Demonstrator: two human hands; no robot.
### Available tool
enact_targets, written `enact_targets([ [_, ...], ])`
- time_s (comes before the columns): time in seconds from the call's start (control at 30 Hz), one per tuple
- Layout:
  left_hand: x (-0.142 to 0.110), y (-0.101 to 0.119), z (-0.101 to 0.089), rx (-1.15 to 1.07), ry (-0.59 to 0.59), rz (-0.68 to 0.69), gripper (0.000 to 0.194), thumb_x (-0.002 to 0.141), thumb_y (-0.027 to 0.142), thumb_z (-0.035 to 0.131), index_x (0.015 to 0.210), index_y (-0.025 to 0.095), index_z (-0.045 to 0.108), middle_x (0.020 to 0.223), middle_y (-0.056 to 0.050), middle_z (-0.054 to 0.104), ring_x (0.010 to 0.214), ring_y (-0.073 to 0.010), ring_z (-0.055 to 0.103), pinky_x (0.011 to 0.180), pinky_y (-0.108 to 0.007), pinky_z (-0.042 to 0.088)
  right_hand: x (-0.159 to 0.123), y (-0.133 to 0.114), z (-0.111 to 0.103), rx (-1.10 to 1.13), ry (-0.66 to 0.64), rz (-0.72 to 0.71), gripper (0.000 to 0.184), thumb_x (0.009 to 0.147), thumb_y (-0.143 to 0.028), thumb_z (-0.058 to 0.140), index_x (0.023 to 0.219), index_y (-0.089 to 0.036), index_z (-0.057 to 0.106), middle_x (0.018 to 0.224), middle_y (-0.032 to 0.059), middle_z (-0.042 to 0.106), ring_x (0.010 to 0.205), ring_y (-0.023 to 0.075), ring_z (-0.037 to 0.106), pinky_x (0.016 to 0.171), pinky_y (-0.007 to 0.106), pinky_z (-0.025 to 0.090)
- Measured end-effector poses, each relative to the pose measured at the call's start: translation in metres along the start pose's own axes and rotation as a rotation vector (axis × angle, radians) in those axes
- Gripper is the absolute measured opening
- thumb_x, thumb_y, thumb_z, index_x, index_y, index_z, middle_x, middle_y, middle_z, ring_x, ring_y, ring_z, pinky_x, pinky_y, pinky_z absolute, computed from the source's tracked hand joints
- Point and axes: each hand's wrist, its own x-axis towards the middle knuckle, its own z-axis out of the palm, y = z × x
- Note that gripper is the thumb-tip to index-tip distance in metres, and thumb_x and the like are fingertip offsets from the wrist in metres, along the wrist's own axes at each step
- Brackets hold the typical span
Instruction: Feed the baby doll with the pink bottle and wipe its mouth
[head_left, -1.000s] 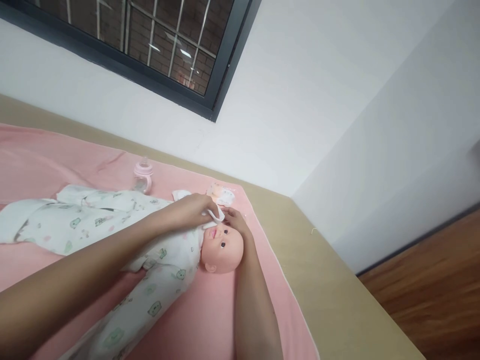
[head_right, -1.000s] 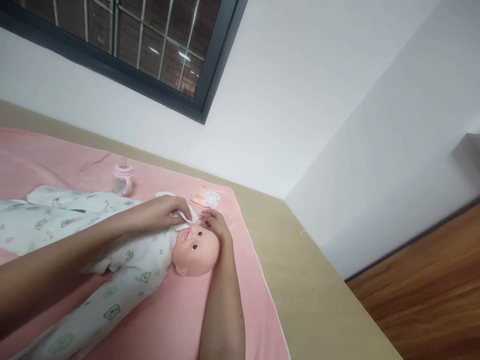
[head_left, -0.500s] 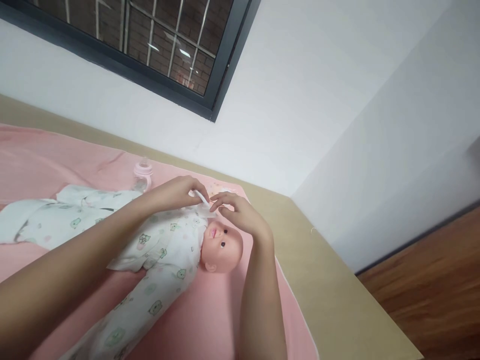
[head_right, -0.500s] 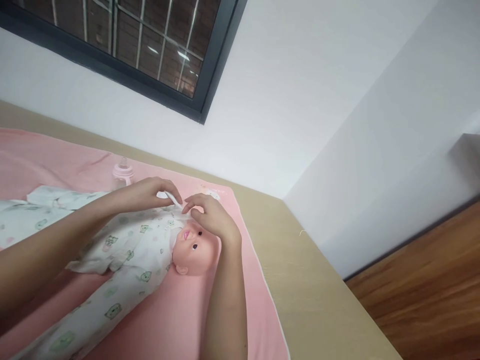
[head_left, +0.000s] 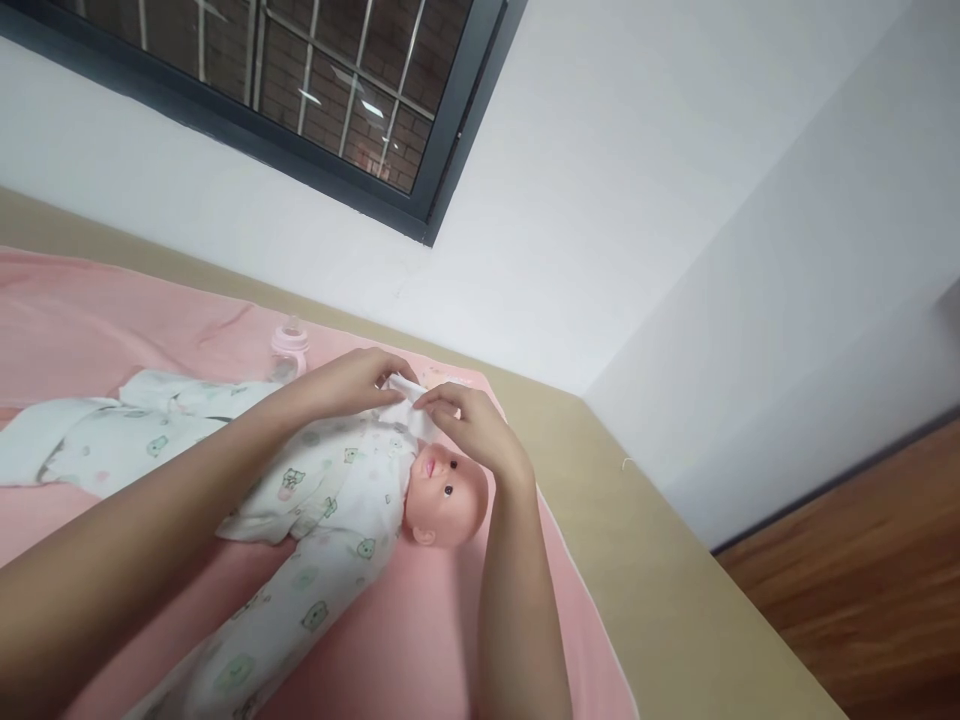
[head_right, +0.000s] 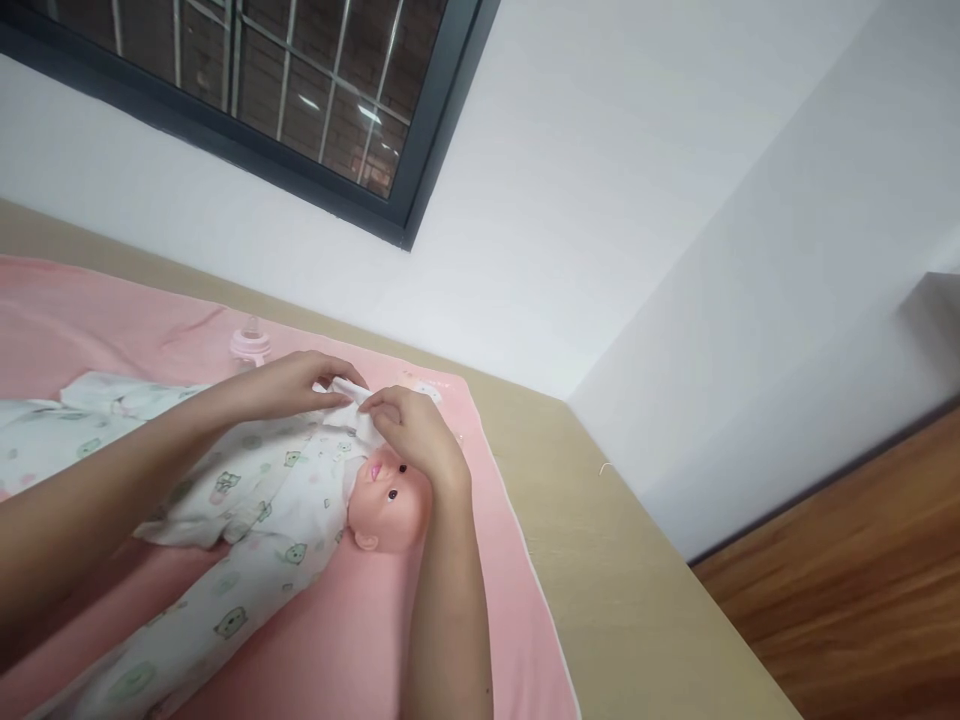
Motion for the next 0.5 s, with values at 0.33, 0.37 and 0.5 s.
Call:
enact_targets([
  [0.33,-0.001,-0.031,-0.029,-0.088,0.161,-0.235,0.045,0.07,0.048,0.056,0.105,0.021,0.064,0.1,-0.006,0.069,0.094,-0.0246,0.063,0.077,-0.031,0.048,0.013,0.07,-0.007,-0.062,0.162,0.282,0.029,0.071,-0.013,0.047,0.088,-0.019,0.07,0.077,0.0006,0.064,0.057,0.0087,0.048,0.061,0.025,0.04],
  [0.37,-0.001,-0.038,-0.033,-0.089,0.19,-0.26,0.044,0.069,0.049,0.056,0.103,0.021,0.065,0.1,-0.006,0.069,0.094,-0.025,0.063,0.078,-0.032,0.048,0.015,0.083,-0.005,-0.03,0.166,0.306,0.029,0.07,-0.013,0.048,0.089,-0.019,0.07,0.079,0.0009,0.065,0.058,0.0086,0.048,0.062,0.025,0.041],
  [0.5,-0.004,-0.059,-0.045,-0.123,0.296,-0.365,0.039,0.066,0.047,0.059,0.095,0.023,0.067,0.097,-0.004,0.069,0.092,-0.0258,0.063,0.078,-0.031,0.047,0.025,0.129,0.015,0.208,0.193,0.325,0.029,0.067,-0.013,0.052,0.089,-0.019,0.07,0.092,0.0029,0.067,0.07,0.0113,0.055,0.069,0.026,0.047],
])
